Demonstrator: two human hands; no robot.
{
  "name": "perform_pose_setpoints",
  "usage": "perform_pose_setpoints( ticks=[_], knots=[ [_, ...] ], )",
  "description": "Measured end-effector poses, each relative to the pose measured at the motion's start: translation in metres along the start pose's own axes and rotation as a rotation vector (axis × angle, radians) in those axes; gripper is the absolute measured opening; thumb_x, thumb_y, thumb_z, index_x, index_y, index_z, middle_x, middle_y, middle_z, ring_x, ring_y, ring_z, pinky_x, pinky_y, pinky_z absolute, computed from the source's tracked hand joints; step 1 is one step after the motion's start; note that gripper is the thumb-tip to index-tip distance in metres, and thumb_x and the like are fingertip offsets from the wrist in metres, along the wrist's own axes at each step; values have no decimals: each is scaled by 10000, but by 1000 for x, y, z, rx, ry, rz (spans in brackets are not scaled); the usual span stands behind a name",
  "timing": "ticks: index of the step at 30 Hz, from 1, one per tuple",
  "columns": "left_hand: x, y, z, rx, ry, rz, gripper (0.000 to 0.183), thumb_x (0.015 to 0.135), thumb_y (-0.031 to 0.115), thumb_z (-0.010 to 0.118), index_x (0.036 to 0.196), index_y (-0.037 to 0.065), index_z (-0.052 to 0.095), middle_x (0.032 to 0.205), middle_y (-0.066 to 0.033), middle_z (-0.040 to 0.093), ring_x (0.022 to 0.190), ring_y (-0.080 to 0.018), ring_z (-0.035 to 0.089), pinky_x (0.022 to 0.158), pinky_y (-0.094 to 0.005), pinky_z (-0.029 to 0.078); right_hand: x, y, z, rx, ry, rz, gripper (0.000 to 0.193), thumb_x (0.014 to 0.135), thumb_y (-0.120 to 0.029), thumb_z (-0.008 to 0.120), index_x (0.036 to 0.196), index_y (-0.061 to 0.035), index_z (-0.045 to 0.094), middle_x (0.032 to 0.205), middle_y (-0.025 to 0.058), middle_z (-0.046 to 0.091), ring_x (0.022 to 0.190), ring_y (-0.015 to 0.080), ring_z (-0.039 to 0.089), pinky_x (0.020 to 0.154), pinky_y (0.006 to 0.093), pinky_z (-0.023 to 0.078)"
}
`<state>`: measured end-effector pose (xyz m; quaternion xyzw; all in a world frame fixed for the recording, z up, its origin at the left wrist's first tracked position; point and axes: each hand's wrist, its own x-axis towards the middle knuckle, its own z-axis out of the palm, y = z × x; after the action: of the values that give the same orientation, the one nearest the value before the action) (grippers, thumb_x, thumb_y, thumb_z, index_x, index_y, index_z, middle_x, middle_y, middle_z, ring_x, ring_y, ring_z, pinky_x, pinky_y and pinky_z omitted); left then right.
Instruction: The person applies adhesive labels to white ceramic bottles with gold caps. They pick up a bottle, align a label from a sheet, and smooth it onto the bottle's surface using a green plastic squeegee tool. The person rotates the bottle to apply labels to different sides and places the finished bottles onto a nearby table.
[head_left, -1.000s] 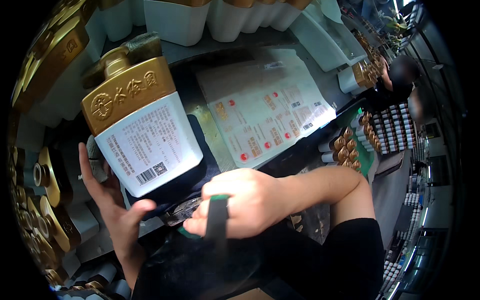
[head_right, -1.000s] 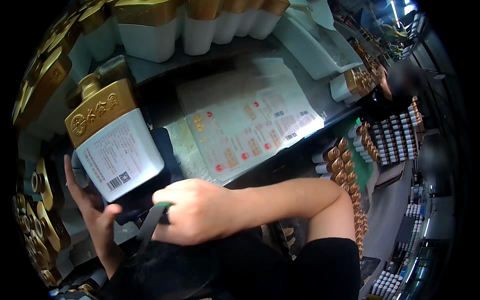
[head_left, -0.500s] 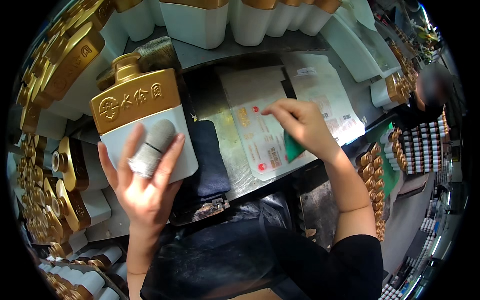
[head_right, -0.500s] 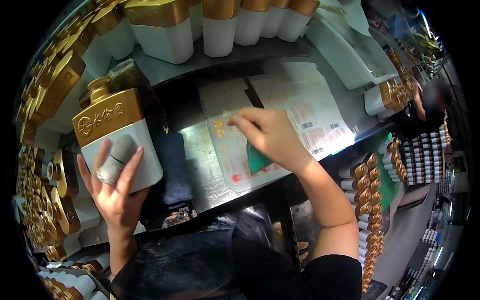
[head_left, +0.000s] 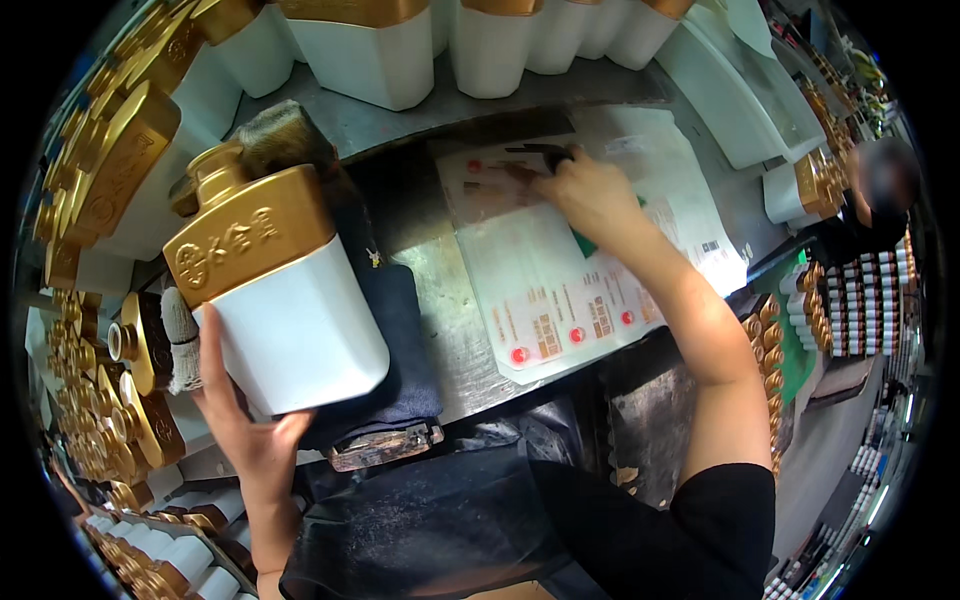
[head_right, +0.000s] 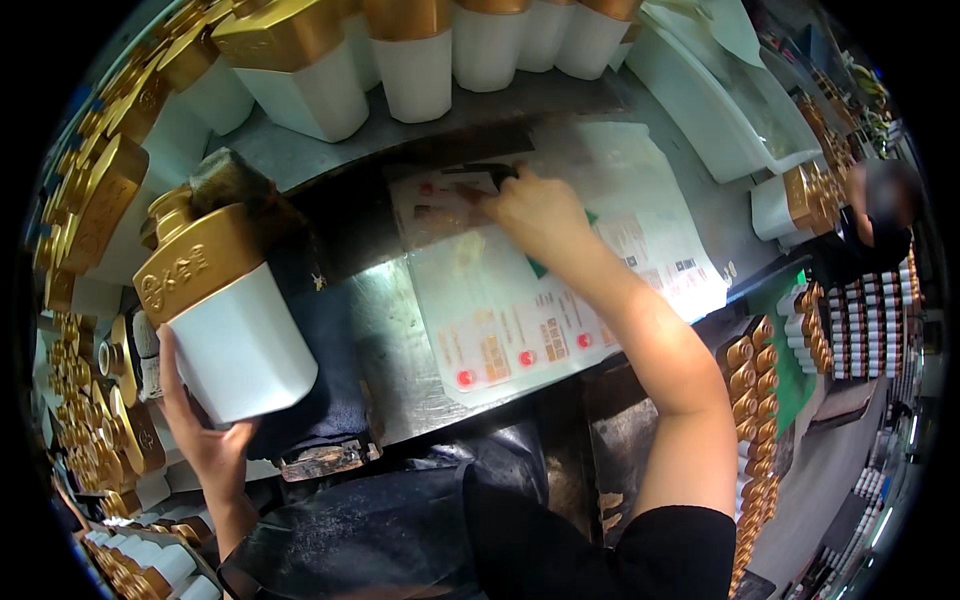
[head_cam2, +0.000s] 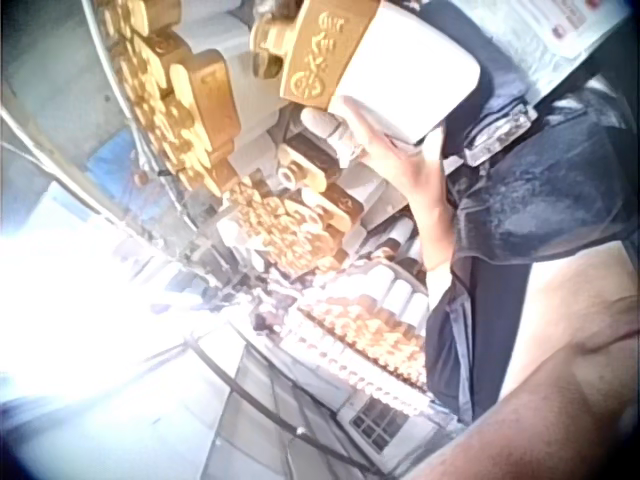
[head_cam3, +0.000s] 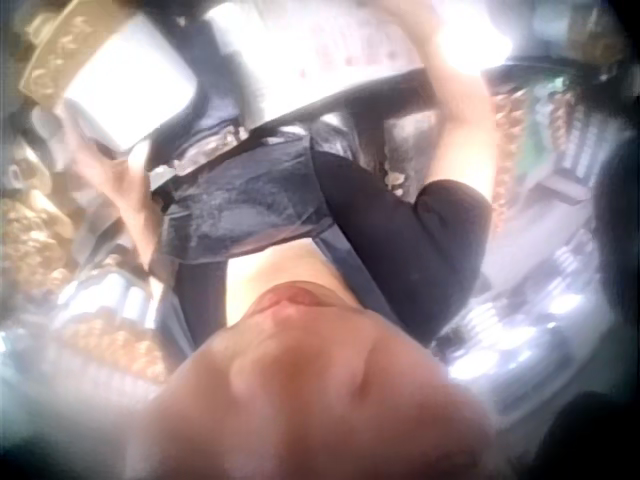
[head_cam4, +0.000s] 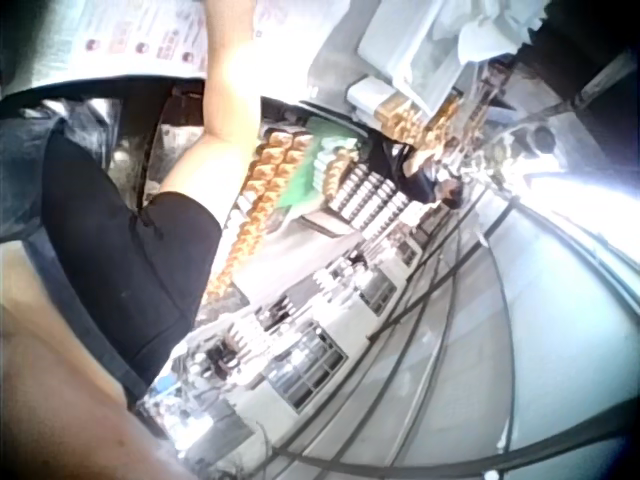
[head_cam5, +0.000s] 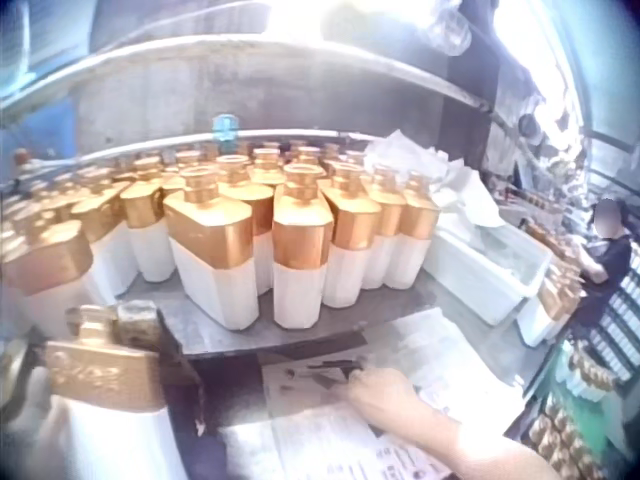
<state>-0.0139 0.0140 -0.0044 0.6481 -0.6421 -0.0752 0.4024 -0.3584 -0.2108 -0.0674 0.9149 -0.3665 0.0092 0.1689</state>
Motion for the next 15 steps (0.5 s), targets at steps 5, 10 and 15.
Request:
perform_pose_setpoints(
  ticks=[5,10,15],
  knots=[
    [-7,-3,-2,-97,6,-171,1175,613,137,886,1553,63,184,1565,-152,272,1373,-277,396,1086,-399,380,36,36,31,-29,-98,7,197,858,-179,607,1026,-147,704,894,80,688,923,260,661,692,379,550],
    [-7,-5,-11,-190,-59,-201,1274,567,321,926,1552,54,162,1570,-148,259,1378,-279,391,1111,-430,366,51,50,31,558,-70,44,341,903,-372,632,1112,-106,678,1053,141,693,987,322,652,876,393,503],
    [-10,-14,-20,-224,-76,-213,1283,564,512,886,1535,36,197,1559,-152,285,1371,-275,405,1130,-453,348,61,40,17,489,-171,123,409,881,-408,649,1191,-141,660,1082,162,687,997,338,648,869,386,497]
  ],
)
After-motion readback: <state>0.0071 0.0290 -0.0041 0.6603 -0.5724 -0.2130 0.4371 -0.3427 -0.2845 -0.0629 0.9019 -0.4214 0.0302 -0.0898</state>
